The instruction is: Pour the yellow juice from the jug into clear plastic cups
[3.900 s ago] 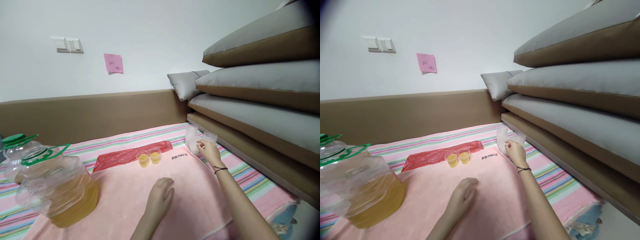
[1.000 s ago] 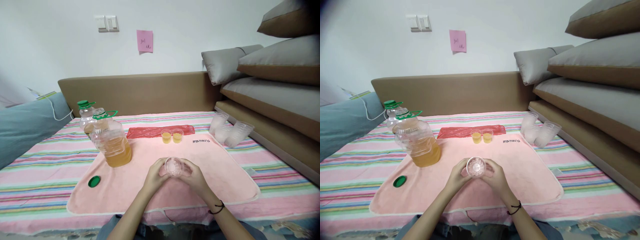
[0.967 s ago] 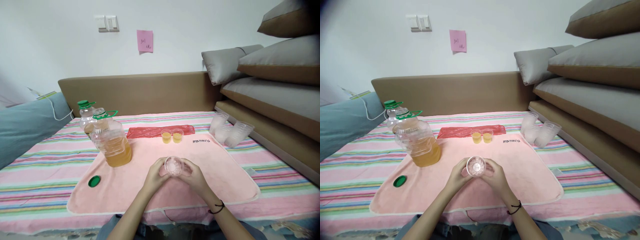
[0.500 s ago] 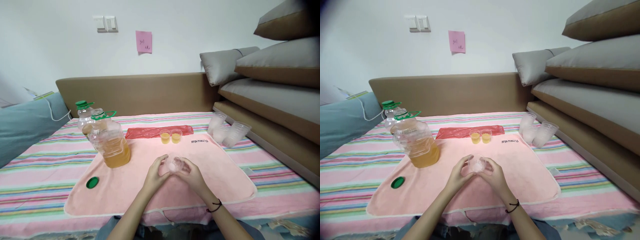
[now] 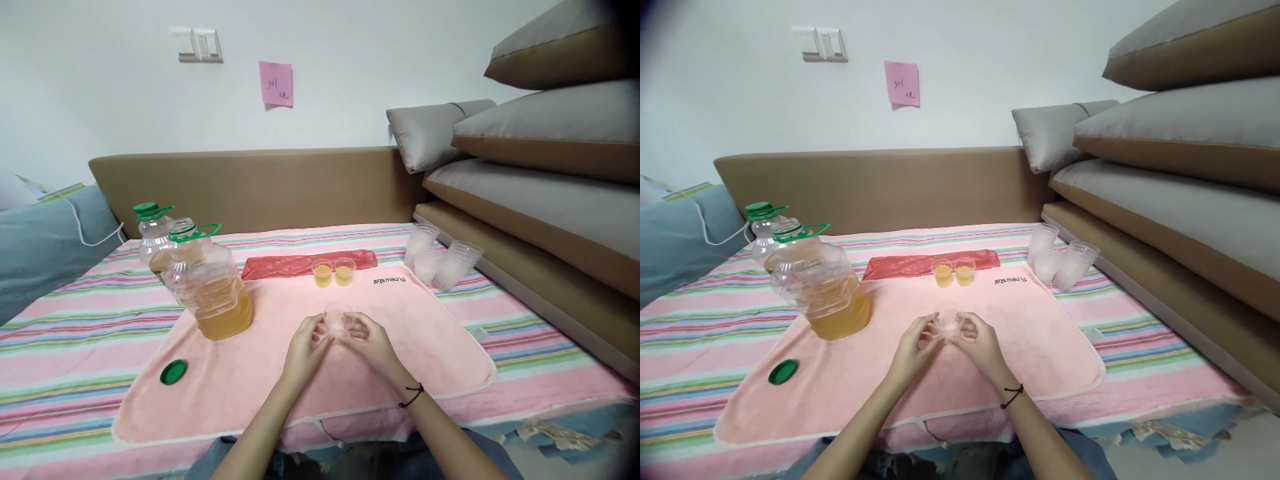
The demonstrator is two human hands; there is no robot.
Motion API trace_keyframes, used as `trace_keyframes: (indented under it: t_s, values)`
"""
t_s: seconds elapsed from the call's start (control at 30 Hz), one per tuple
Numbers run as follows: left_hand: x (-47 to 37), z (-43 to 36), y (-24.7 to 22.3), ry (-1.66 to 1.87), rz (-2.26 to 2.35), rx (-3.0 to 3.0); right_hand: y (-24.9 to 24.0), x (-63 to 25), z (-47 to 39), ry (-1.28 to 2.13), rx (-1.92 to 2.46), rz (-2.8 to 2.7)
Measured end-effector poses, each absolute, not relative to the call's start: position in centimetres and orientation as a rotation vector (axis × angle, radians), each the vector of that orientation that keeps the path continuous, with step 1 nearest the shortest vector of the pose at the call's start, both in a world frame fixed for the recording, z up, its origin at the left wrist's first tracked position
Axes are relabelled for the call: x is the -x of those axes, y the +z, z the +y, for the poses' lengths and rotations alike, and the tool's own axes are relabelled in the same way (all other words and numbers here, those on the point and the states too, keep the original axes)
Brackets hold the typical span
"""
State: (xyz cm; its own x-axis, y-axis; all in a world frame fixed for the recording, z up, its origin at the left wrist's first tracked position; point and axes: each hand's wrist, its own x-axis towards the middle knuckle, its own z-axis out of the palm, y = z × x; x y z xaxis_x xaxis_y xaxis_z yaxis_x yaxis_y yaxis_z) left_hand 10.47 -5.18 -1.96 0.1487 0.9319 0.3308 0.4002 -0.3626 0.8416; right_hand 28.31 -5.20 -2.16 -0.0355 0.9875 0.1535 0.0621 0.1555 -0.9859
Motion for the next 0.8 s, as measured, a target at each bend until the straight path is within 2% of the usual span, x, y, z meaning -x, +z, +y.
trace_keyframes:
  t_s: [0.8]
  values:
    - [-10.5,-4.9,-2.9,1.059,1.317,-1.78,-2.0,-29.3,-5.5,0.843,1.249,-1.532]
